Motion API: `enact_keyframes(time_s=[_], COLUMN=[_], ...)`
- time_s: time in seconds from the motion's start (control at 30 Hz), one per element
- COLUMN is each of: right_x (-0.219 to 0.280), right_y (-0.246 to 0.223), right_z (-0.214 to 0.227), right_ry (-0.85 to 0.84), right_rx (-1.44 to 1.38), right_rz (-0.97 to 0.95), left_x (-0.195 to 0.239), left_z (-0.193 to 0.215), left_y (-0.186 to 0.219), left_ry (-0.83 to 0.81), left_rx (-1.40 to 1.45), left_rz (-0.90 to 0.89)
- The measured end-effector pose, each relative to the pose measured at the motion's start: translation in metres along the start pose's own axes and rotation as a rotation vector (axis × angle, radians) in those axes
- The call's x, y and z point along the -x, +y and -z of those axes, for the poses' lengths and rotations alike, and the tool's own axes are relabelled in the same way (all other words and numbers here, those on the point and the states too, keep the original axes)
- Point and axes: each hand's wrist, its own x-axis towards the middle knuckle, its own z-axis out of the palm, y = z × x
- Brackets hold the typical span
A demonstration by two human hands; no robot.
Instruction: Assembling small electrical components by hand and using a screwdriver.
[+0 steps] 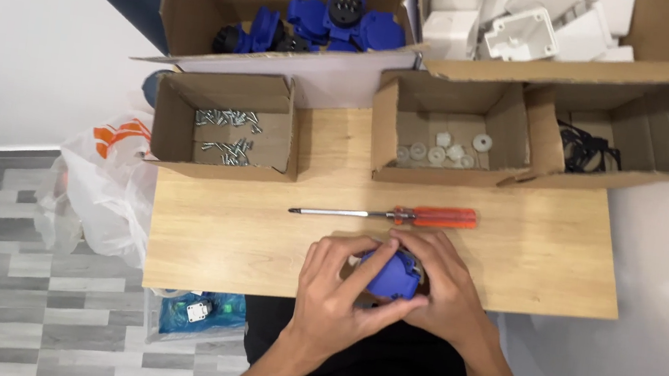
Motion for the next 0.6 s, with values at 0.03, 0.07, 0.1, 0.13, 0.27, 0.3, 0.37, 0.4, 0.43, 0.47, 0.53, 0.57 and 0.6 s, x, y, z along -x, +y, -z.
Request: enact_keyframes(time_s=[0.03, 0.07, 0.1, 0.13, 0.27, 0.3, 0.37, 0.4, 0.43, 0.47, 0.53, 0.57, 0.6], right_x=[0.001, 0.002, 0.001, 0.000, 0.000, -0.001, 0.001, 0.002, 0.003, 0.003, 0.003, 0.003, 0.003], right_y=[0.003, 0.005, 0.007, 0.007, 0.007, 0.008, 0.011, 0.012, 0.013, 0.013, 0.014, 0.013, 0.013], right_z=[-0.002, -0.004, -0.006, -0.006, -0.007, -0.008, -0.009, -0.009, -0.010, -0.010, -0.010, -0.010, -0.011], right_ry=[0.002, 0.026, 0.048, 0.050, 0.071, 0.079, 0.074, 0.069, 0.071, 0.072, 0.076, 0.077, 0.079], right_rx=[0.008, 0.029, 0.050, 0.059, 0.073, 0.084, 0.083, 0.081, 0.083, 0.082, 0.082, 0.082, 0.082], right_rz=[-0.002, 0.040, 0.084, 0.084, 0.087, 0.101, 0.094, 0.087, 0.090, 0.078, 0.068, 0.071, 0.074], left_x=[0.002, 0.004, 0.004, 0.002, -0.001, 0.000, 0.000, 0.001, 0.000, 0.000, 0.000, 0.000, 0.001], left_z=[-0.002, -0.003, -0.004, -0.003, 0.001, 0.001, 0.001, 0.001, 0.001, 0.000, 0.000, 0.000, -0.001], left_y=[-0.001, -0.001, -0.002, -0.003, -0.005, -0.006, -0.008, -0.008, -0.008, -0.008, -0.008, -0.008, -0.008], left_ry=[0.002, -0.002, -0.006, -0.002, -0.050, -0.073, -0.081, -0.092, -0.089, -0.079, -0.068, -0.073, -0.077], left_rx=[0.008, 0.017, 0.026, 0.033, 0.109, 0.122, 0.131, 0.140, 0.139, 0.139, 0.139, 0.136, 0.133], left_rz=[-0.003, 0.008, 0.018, 0.015, 0.040, 0.048, 0.051, 0.055, 0.052, 0.045, 0.035, 0.039, 0.042])
